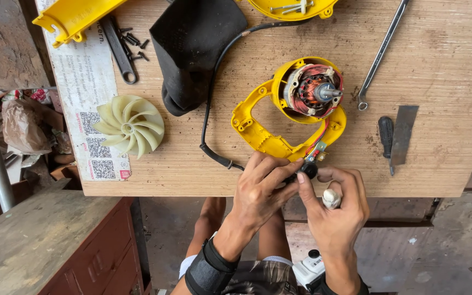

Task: The person cleans the disassembled motor and switch parts of a yellow power blower on a workbench, using a brush to sweep dust from the armature and switch, and a small file on a component. They then fit the switch back into the housing and align the fan cover to reassemble the tool.

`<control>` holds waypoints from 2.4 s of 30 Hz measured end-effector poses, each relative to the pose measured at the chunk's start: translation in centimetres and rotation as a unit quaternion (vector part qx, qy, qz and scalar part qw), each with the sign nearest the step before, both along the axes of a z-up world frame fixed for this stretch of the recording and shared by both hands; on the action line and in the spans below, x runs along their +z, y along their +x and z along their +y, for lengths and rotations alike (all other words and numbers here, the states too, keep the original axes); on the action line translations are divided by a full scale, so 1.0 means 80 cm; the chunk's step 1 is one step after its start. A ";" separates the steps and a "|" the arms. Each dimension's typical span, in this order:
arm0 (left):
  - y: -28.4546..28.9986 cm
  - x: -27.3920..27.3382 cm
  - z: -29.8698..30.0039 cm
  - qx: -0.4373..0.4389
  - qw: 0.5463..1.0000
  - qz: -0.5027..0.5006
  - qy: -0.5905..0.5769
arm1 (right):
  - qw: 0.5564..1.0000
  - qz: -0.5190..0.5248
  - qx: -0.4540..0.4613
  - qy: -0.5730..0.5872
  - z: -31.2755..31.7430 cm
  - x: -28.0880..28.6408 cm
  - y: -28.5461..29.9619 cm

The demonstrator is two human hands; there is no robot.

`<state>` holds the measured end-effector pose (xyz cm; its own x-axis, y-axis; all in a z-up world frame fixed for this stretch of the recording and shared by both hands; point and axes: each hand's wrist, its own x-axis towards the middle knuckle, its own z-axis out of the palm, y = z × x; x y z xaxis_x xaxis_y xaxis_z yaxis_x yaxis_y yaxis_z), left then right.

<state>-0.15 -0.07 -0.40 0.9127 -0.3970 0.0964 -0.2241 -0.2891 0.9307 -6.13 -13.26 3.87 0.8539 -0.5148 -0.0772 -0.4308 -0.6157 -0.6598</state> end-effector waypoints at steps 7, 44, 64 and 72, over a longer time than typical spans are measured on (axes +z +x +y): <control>0.001 0.004 0.001 0.003 1.000 0.001 0.004 | 0.997 0.032 -0.030 0.069 0.001 0.014 0.005; 0.002 0.001 0.001 0.005 1.000 0.002 -0.006 | 0.999 -0.019 -0.032 0.019 -0.009 -0.007 -0.014; -0.001 0.008 -0.011 0.019 0.996 -0.011 0.088 | 0.943 -0.258 -0.017 0.210 -0.060 -0.007 -0.043; 0.003 0.027 -0.025 0.044 0.995 -0.003 0.094 | 0.916 -0.282 -0.021 0.286 -0.065 -0.010 -0.049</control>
<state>0.06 -2.03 1.76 0.9447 -0.3263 0.0330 -0.1945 -0.4765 0.8574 -10.03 -18.49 3.04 0.8209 -0.5616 0.1036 0.0629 -0.0914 -0.9938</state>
